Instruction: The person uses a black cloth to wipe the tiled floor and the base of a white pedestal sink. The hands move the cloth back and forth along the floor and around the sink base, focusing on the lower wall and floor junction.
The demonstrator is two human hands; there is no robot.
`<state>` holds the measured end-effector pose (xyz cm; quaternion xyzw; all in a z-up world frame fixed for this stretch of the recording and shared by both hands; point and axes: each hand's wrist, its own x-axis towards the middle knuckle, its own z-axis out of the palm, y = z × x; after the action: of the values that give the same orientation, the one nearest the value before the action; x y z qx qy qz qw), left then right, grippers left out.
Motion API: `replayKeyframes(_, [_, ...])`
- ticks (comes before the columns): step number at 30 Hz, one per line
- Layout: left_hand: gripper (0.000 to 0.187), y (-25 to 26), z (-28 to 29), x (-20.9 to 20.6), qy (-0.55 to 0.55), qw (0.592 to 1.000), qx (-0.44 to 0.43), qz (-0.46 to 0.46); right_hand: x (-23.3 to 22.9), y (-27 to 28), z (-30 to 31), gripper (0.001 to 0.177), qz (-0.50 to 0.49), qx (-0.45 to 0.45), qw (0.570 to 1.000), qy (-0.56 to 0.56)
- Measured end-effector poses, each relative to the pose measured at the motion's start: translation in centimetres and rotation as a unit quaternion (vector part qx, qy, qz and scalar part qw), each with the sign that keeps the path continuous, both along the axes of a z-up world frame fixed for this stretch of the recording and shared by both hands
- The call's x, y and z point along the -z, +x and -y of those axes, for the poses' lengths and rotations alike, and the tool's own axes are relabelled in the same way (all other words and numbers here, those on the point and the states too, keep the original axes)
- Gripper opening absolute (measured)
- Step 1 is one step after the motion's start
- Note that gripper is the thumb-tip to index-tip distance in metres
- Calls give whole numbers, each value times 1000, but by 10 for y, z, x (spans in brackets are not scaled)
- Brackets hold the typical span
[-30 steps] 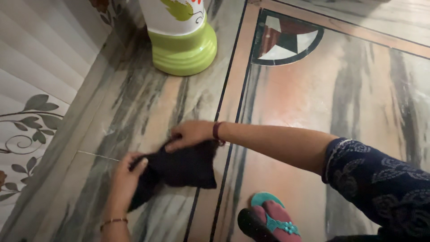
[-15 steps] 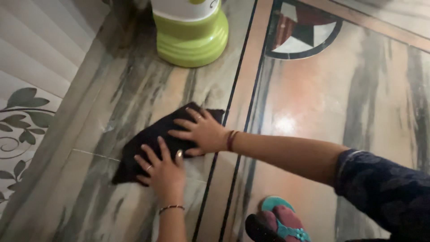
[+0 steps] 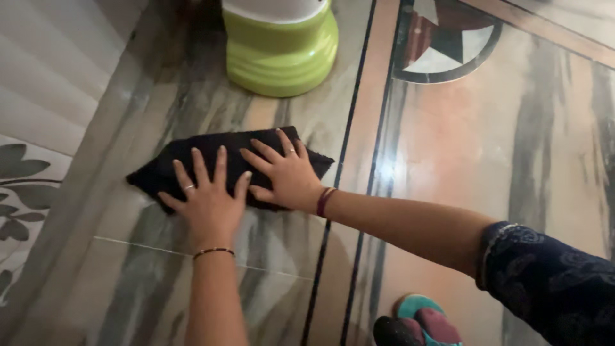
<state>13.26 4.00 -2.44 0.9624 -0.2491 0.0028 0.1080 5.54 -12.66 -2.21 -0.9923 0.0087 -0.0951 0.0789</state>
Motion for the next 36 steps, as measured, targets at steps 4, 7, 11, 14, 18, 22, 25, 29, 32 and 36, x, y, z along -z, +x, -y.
replayKeyframes(4, [69,18,-42,8,-5,999,-30,25,3,28,-42,78,12,-5,1000,5])
replayKeyframes(7, [68,16,-77,14,-1,997,-61,39,3,40,-77,79,13,-28,1000,0])
replayKeyframes(11, [67,-6,-127,18,10,994,-96,57,4,40,-121,81,0,-75,997,-7])
replayKeyframes(14, [66,-32,-164,19,38,988,-132,70,7,31,-153,81,-11,-123,992,-16])
replayKeyframes(18, [68,-76,-200,10,105,972,-199,65,8,21,-183,87,-54,-218,974,-39])
replayKeyframes(22, [70,-113,-201,5,184,949,-250,61,7,12,-190,86,-70,-306,948,-52])
replayKeyframes(25, [69,-133,-181,4,184,944,-270,32,0,8,-179,85,-94,-347,930,-71])
replayKeyframes(29, [64,-151,-142,2,167,951,-256,32,-16,-4,-145,89,-166,-345,917,-108])
replayKeyframes(32, [52,-157,-109,-1,145,961,-236,11,-32,-16,-115,95,-215,-328,914,-103])
replayKeyframes(36, [43,-161,-72,-5,121,975,-187,-9,-45,-34,-79,102,-248,-310,913,-98])
